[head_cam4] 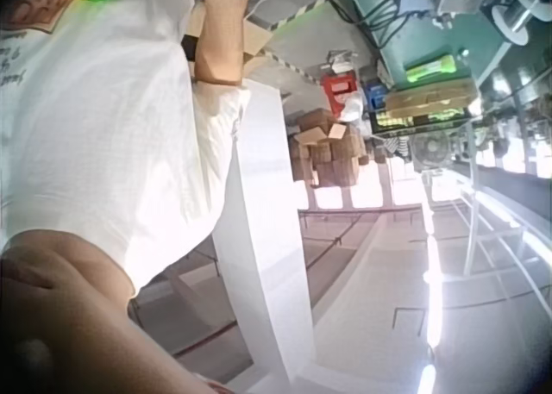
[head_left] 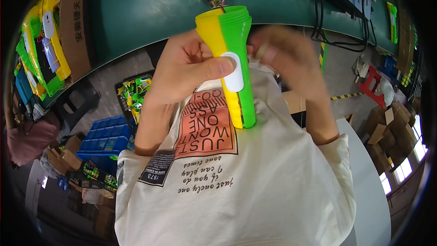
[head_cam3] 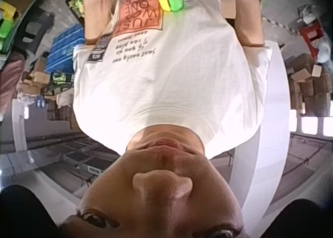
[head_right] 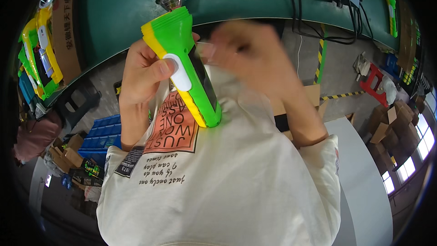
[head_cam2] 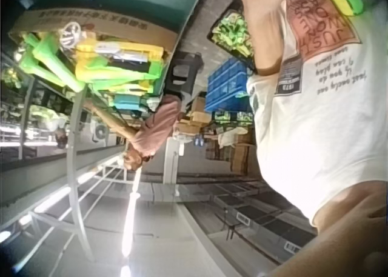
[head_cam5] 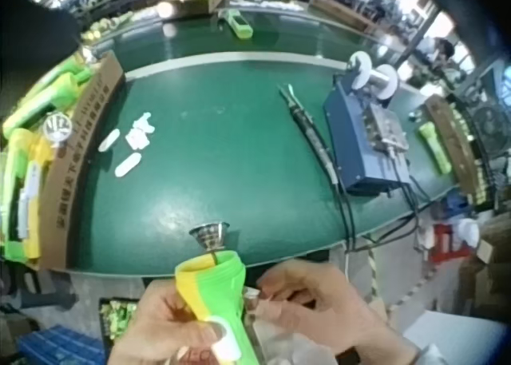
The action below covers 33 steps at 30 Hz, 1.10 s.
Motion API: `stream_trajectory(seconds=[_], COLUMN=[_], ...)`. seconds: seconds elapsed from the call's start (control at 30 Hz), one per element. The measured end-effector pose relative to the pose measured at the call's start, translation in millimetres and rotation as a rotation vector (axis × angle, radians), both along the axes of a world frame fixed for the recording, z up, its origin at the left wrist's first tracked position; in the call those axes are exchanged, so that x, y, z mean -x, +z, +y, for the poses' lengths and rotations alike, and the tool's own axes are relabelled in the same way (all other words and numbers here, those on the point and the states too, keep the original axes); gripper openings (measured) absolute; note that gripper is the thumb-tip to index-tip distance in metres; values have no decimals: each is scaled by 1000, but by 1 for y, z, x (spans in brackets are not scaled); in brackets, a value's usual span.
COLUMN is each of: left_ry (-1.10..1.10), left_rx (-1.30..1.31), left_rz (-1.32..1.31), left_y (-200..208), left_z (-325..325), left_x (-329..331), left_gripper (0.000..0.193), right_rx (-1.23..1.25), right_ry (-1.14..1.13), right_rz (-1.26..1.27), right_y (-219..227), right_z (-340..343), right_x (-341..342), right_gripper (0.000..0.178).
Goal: The person assembles a plastic flashlight by hand, combining a flashlight casing, reflector, light bulb, switch plate, and wires.
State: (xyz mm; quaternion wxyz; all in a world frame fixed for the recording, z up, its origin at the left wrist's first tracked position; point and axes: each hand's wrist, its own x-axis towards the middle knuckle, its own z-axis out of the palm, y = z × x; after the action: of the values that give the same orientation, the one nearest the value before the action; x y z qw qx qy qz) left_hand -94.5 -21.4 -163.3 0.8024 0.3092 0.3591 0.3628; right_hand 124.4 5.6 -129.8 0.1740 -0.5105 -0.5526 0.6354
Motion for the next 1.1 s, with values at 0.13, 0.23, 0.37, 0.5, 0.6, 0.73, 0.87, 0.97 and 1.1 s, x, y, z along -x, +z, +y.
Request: stream_trajectory(seconds=[0.13,0.23,0.37,0.5,0.6,0.73,0.87,0.97,1.1], left_ry=[-14,-30,-35,-84,-123,-127,-139,-70,-73], left_rx=[15,16,11,57,69,56,41,46,-8], left_rz=[-50,-36,-39,0,-14,54,72,-70,-107], left_y=[2,6,9,11,7,4,4,3,3], left_z=[3,4,5,9,8,7,7,4,5], left_x=[3,-3,-6,-6,-6,-5,-5,-2,-1], left_gripper=[43,41,39,36,33,43,44,34,35], right_rx=[-346,-158,-633,-288,-244,-277,-309,-235,-207], right_ry=[-300,-164,56,371,261,340,327,318,283], right_rz=[72,130,-38,142,245,185,235,206,337], right_y=[33,55,15,22,15,2,1,24,7], right_z=[18,27,40,64,55,62,63,62,61], right_x=[23,40,30,21,34,33,33,37,30], right_gripper=[32,21,14,23,29,32,34,30,21])
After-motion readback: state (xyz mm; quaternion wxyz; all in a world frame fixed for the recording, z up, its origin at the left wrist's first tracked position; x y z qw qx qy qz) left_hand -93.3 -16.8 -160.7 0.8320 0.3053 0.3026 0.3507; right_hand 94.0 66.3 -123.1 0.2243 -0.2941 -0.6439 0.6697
